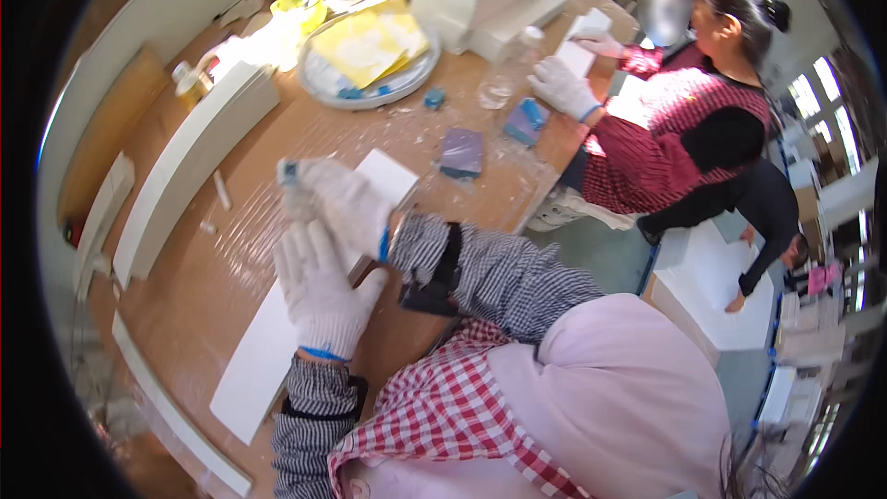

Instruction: Sanding white furniture trim components at a workbench using a sanding block.

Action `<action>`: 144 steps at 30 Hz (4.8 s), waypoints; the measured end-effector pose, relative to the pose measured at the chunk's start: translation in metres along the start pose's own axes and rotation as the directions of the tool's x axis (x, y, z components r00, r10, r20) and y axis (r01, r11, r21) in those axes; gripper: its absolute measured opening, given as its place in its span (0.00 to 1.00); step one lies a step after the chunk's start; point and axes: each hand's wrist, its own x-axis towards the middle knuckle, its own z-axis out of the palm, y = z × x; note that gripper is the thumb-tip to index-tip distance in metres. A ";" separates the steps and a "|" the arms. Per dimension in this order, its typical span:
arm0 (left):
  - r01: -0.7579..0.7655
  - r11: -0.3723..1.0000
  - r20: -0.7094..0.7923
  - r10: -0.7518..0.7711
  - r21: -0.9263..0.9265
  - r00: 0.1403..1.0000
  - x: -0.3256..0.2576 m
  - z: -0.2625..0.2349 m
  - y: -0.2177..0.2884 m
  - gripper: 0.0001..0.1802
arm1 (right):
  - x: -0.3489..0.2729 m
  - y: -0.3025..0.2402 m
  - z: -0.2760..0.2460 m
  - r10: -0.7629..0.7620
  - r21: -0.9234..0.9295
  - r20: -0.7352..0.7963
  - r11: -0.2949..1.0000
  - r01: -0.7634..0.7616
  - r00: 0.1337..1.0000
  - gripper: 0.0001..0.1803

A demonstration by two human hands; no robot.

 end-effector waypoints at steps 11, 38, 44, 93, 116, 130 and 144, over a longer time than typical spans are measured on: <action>0.558 0.809 0.104 -0.581 0.185 0.807 -0.151 -0.060 -0.147 0.60 | -0.010 -0.056 -0.023 0.162 0.390 -0.033 0.911 -0.136 0.986 0.23; 0.452 0.883 0.082 -0.463 0.125 0.883 -0.101 -0.086 -0.170 0.39 | -0.036 -0.075 -0.011 -0.002 0.230 0.262 0.971 -0.061 0.965 0.20; 0.267 0.939 0.002 -0.274 0.216 0.962 -0.137 -0.069 -0.137 0.16 | -0.052 -0.079 0.028 -0.060 0.269 0.443 0.961 -0.068 0.895 0.20; 0.455 0.875 -0.125 -0.439 0.166 0.890 -0.147 -0.020 -0.113 0.58 | -0.001 -0.110 -0.095 0.049 -0.051 -0.288 0.997 -0.066 0.956 0.22; 0.447 0.874 -0.099 -0.436 0.191 0.895 -0.141 -0.017 -0.111 0.58 | -0.086 -0.141 -0.134 -0.078 -0.767 -0.322 -0.563 -0.309 0.943 0.21; 0.380 0.921 -0.158 -0.364 0.084 0.918 -0.086 -0.025 -0.070 0.50 | -0.082 -0.102 -0.137 -0.040 -0.783 -0.475 -0.436 -0.443 0.879 0.21; 0.240 0.969 -0.613 -0.228 -0.065 0.756 -0.204 0.010 -0.148 0.22 | -0.038 -0.089 -0.033 -0.297 -0.842 0.034 -0.523 -0.133 0.954 0.13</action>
